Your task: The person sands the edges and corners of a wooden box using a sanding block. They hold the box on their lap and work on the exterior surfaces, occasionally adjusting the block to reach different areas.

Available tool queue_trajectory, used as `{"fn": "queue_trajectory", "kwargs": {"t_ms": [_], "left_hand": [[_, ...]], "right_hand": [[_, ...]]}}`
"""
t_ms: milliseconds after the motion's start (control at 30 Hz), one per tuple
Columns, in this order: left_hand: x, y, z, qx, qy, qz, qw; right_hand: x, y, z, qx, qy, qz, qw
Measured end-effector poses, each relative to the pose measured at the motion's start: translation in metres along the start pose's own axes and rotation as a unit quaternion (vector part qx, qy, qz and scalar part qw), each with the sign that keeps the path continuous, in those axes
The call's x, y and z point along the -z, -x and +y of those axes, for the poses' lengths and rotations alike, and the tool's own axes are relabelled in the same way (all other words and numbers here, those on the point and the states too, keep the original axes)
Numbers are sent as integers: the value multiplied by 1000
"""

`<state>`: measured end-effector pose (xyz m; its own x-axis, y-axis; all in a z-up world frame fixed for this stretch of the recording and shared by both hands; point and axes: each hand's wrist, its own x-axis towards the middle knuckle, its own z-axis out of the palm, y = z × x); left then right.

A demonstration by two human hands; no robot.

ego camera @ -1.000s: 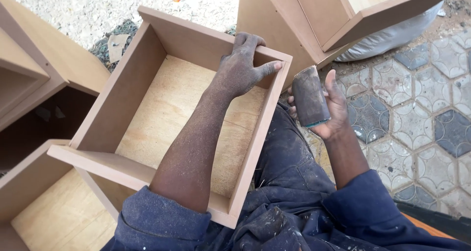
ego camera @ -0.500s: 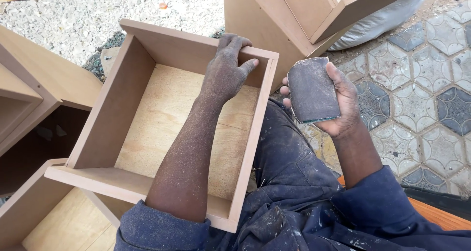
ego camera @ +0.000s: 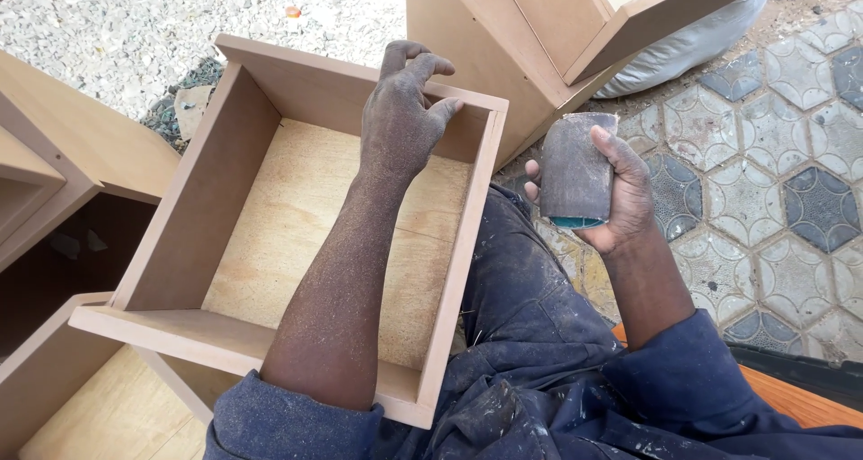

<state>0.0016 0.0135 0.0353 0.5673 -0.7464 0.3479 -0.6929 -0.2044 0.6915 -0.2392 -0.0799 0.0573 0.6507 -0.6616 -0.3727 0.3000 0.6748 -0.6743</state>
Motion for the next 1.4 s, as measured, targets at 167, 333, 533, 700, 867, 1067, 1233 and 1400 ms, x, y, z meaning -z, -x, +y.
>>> {"fn": "queue_trajectory", "kwargs": {"t_ms": [167, 333, 533, 700, 867, 1067, 1233, 1400], "left_hand": [[-7, -2, -10, 21, 0, -1, 1000], [-11, 0, -16, 66, -28, -68, 995], [-13, 2, -17, 79, -47, -84, 992], [-13, 2, -20, 67, -23, -72, 995], [-2, 0, -19, 115, 58, -142, 981], [-3, 0, -18, 108, 49, -143, 983], [-7, -2, -19, 125, 38, -133, 982], [-10, -2, -13, 129, 28, -138, 982]], "right_hand": [[-1, 0, 5, 4, 0, -24, 1000], [-8, -3, 3, 40, 37, -23, 998], [-18, -4, 5, 41, 29, -39, 998], [-34, -5, 2, 66, 112, -31, 991], [-48, -8, -6, 230, 342, -33, 911], [-34, -38, -19, 325, 707, -156, 609], [-45, -25, -21, 372, 809, -261, 373], [-32, -49, -37, 437, 812, -266, 282]]}}
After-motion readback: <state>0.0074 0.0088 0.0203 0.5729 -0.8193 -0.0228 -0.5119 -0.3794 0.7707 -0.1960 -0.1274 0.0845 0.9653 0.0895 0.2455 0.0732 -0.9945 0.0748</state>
